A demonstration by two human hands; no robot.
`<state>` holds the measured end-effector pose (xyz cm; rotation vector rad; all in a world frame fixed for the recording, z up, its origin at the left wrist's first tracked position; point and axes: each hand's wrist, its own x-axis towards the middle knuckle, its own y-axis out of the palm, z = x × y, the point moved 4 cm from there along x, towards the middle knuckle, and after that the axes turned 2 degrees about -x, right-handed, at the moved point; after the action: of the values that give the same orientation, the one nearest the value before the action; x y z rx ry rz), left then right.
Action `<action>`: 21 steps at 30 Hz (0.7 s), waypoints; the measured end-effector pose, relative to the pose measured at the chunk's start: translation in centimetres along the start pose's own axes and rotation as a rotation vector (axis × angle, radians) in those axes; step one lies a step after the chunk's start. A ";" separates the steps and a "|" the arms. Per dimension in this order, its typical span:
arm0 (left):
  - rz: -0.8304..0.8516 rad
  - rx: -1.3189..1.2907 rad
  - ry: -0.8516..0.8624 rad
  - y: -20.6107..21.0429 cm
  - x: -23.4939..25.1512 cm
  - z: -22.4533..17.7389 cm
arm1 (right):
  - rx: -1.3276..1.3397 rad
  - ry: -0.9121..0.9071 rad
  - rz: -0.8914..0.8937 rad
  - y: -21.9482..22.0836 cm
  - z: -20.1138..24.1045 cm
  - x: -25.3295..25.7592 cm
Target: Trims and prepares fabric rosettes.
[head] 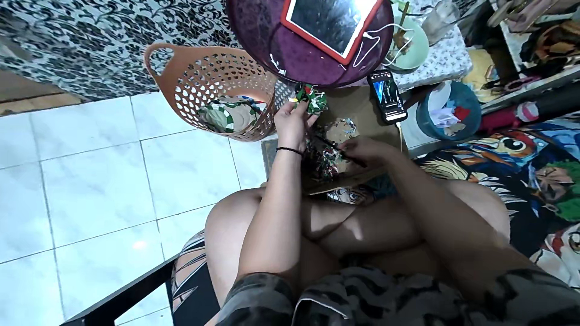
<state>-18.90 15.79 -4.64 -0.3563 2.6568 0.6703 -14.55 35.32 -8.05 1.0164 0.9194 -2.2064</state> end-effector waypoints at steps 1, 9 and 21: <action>0.002 0.002 0.002 0.1 0.0 -0.1 | -0.111 0.016 -0.023 -1.1 -0.4 -0.4; 0.015 -0.030 -0.015 0.2 0.1 0.0 | -0.865 0.180 0.160 -3.8 -1.7 2.5; 0.011 -0.038 -0.024 -0.1 0.7 0.1 | -0.821 -0.127 -0.018 -3.1 7.6 6.4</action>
<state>-19.52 15.66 -5.02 -0.3426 2.6286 0.7244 -23.62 30.31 -8.39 0.4643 1.5737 -1.6063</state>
